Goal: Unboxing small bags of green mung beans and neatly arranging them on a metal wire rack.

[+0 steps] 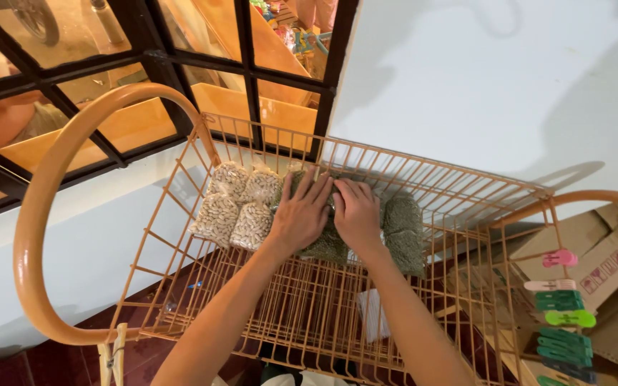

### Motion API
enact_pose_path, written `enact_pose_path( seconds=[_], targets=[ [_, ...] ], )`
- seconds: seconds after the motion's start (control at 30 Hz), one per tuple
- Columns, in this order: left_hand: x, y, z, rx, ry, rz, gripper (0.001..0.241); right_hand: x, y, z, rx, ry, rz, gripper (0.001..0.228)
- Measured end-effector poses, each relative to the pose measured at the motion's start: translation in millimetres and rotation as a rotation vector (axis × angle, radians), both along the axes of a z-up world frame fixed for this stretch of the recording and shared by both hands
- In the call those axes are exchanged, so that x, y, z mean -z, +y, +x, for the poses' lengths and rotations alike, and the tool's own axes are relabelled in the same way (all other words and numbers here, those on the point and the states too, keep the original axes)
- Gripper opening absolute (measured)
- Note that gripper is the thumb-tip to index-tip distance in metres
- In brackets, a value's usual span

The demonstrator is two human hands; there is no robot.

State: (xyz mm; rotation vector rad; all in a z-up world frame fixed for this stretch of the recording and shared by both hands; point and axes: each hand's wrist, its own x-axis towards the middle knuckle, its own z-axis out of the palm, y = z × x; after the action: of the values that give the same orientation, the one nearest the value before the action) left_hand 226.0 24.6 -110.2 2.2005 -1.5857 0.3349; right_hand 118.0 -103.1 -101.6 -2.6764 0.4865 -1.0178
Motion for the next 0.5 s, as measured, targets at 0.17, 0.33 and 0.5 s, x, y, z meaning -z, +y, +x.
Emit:
enact_pose_path(
  seconds=[0.17, 0.33, 0.5],
  targets=[
    [-4.6, -2.2, -3.8, -0.04, -0.019, 0.07, 0.063, -10.2, -14.4, -31.9, -0.223, 0.128, 0.387, 0.04],
    [-9.9, -10.2, -28.2, -0.045, -0.047, -0.017, 0.064, -20.3, -38.1, -87.6, 0.039, -0.002, 0.246, 0.03],
    [-26.8, -26.2, -87.1, 0.064, 0.119, -0.134, 0.055, -6.9, -76.5, -135.3, 0.375, 0.048, 0.399, 0.032]
  ],
)
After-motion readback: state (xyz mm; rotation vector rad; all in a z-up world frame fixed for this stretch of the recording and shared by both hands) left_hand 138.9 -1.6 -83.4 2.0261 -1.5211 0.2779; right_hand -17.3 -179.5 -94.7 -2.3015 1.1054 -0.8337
